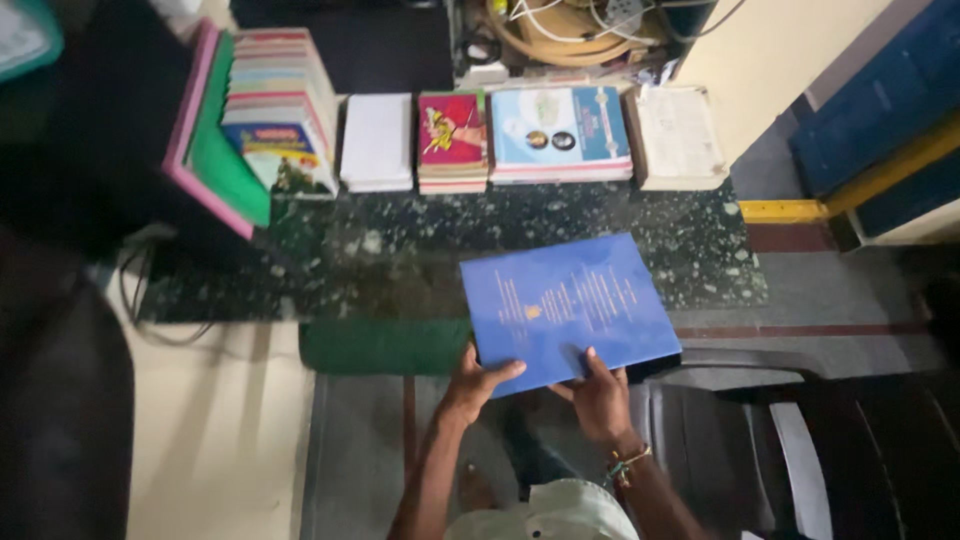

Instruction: The person wipes a book and a chair with a cloth, and arranges items on a desk.

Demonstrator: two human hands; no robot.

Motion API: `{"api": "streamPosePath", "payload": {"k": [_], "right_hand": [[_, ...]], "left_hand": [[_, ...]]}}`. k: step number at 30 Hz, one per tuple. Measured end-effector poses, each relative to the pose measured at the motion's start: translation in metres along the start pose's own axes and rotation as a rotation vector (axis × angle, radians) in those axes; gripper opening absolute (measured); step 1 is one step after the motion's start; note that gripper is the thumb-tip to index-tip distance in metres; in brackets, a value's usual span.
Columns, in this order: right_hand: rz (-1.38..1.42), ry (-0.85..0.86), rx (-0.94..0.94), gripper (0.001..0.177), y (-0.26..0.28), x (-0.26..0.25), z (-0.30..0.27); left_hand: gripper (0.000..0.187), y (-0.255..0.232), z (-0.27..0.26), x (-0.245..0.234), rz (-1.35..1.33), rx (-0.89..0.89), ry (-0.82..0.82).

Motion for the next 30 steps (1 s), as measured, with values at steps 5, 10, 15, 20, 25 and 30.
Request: {"api": "streamPosePath", "payload": {"k": [5,10,15,20,25,30], "right_hand": [[0.056,-0.017,-0.054,0.038,0.023,-0.002,0.058],[0.059,0.004,-0.075,0.037,0.045,0.013,0.112],[0.074,-0.027,-0.104,0.040,0.061,0.032,0.151],[0.058,-0.075,-0.106,0.043,0.060,0.030,0.163],[0.085,-0.129,-0.068,0.041,0.054,0.023,0.166],[0.084,-0.269,-0.079,0.040,0.046,0.034,0.156]], "left_hand": [[0.066,-0.007,0.069,0.010,0.003,-0.013,0.033],[0.051,-0.009,0.136,0.009,0.122,-0.034,0.054],[0.068,-0.017,0.182,0.013,0.178,0.100,0.065],[0.117,-0.055,0.192,0.014,0.453,0.389,-0.090],[0.061,-0.106,0.250,0.020,0.937,0.643,-0.238],[0.056,-0.131,0.353,0.037,1.214,0.660,0.075]]}}
Point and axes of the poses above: each hand's wrist, its own z-axis towards the middle knuckle, its own x-axis out of the palm, y = z × x, the point moved 1 cm from there along z, towards the middle knuckle, and after that the axes turned 4 degrees about z, right-handed, at the moved point
